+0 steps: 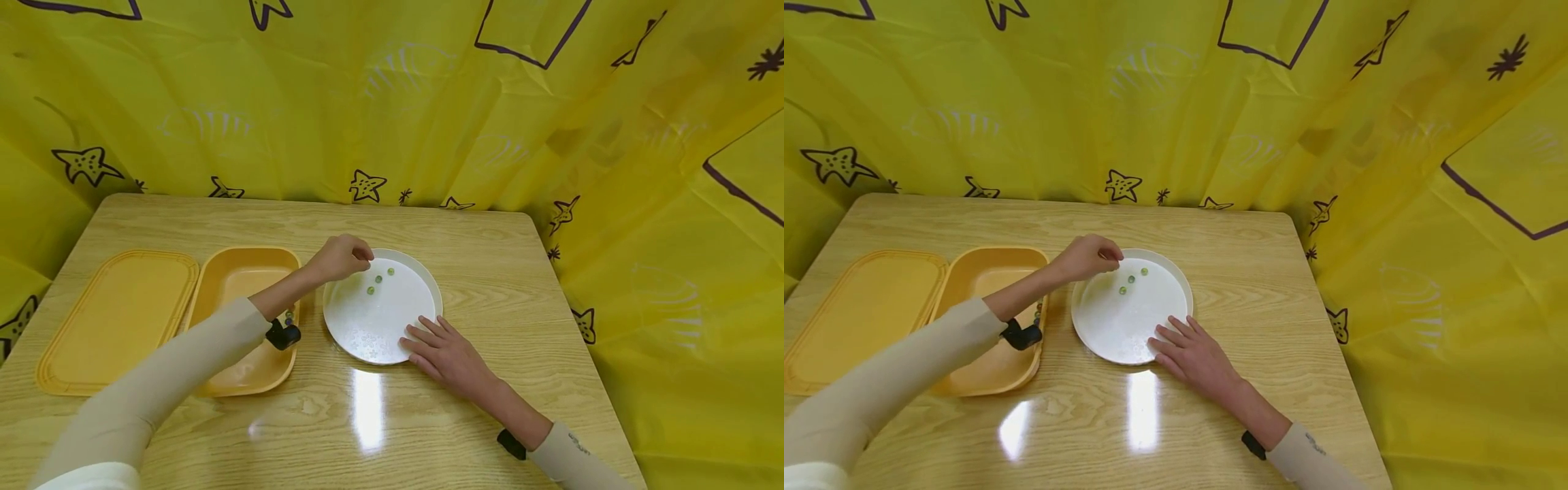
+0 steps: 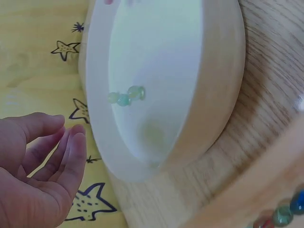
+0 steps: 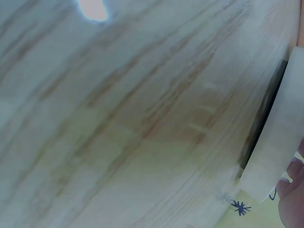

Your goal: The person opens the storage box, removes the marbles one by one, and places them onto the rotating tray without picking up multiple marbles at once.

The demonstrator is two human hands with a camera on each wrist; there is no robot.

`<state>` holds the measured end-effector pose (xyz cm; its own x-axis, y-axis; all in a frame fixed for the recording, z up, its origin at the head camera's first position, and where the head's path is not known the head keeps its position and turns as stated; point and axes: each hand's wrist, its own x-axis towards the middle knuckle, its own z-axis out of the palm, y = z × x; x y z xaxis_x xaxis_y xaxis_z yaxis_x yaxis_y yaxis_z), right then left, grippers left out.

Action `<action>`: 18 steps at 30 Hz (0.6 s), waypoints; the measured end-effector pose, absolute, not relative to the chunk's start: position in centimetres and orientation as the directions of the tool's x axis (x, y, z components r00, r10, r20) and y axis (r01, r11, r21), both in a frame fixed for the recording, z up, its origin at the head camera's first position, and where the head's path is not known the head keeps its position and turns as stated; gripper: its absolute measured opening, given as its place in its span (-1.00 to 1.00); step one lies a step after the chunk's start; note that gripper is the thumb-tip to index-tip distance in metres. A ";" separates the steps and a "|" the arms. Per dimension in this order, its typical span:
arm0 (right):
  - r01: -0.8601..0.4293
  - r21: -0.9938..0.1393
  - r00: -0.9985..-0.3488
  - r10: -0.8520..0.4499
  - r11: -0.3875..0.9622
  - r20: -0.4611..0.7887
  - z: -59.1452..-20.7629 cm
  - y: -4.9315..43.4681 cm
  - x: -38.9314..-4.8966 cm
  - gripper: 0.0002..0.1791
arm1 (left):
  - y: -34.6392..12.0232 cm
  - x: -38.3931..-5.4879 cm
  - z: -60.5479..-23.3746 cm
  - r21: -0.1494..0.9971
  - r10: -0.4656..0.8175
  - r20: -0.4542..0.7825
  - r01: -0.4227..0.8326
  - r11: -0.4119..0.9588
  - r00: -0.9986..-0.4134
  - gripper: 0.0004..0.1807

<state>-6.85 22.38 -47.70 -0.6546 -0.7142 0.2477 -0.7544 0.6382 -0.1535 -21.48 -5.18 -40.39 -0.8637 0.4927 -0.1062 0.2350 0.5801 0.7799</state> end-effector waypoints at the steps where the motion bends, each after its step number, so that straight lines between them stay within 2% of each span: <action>1: -0.753 -0.155 -0.656 -0.714 0.639 0.246 -47.7 22.4 -6.9 -0.42 | -5.5 -21.4 -40.2 0.787 0.491 -0.109 0.227 0.574 -0.864 -0.79; 9: -0.754 -0.157 -0.656 -0.712 0.638 0.251 -47.7 22.3 -6.8 -0.42 | -9.3 -20.2 -38.5 0.801 0.453 -0.092 0.204 0.562 -0.887 -0.82; 18: -0.751 -0.162 -0.659 -0.710 0.640 0.250 -47.8 22.3 -6.8 -0.44 | -14.7 -18.8 -38.9 0.840 0.437 -0.110 0.152 0.521 -0.893 -0.81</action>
<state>-6.83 22.34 -47.78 -0.6586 -0.7097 0.2499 -0.7511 0.6399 -0.1623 -18.81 -14.66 -38.87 -0.8928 0.4369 -0.1098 0.1517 0.5211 0.8399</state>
